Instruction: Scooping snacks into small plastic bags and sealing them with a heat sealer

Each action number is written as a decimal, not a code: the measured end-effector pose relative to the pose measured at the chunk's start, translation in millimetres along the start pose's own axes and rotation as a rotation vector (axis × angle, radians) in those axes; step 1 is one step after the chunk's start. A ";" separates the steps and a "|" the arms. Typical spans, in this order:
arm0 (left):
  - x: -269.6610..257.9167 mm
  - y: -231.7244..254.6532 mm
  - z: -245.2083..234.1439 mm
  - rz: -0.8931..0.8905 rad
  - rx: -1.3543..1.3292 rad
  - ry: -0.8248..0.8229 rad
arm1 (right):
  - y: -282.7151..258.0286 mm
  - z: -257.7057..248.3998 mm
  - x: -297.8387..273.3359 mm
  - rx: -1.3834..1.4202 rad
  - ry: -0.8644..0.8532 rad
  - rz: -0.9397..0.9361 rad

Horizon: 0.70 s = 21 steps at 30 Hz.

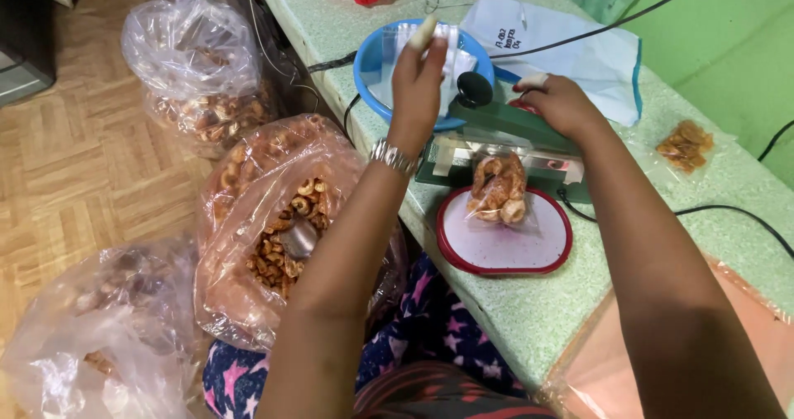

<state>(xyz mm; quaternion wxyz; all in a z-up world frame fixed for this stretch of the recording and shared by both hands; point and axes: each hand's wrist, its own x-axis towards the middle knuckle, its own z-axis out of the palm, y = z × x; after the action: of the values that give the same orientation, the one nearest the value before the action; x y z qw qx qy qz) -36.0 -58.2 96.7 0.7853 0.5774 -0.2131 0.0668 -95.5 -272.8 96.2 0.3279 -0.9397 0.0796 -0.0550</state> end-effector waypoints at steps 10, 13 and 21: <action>-102.4 -41.9 -9.0 -0.518 -0.002 -0.136 | -10.0 13.0 -112.3 -0.087 0.698 -0.515; -108.4 -39.8 3.5 -0.513 0.287 -0.285 | -19.6 33.2 -146.0 -0.188 0.359 -0.007; -123.4 -2.1 3.7 -0.514 -0.227 -0.082 | -47.1 67.9 -158.6 0.697 0.226 -0.083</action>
<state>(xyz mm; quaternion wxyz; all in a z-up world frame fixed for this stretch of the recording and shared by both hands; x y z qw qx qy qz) -147.3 -44.9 44.9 0.8269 0.5231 -0.0974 -0.1823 -235.3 -165.8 64.6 0.6150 -0.7621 0.0536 -0.1954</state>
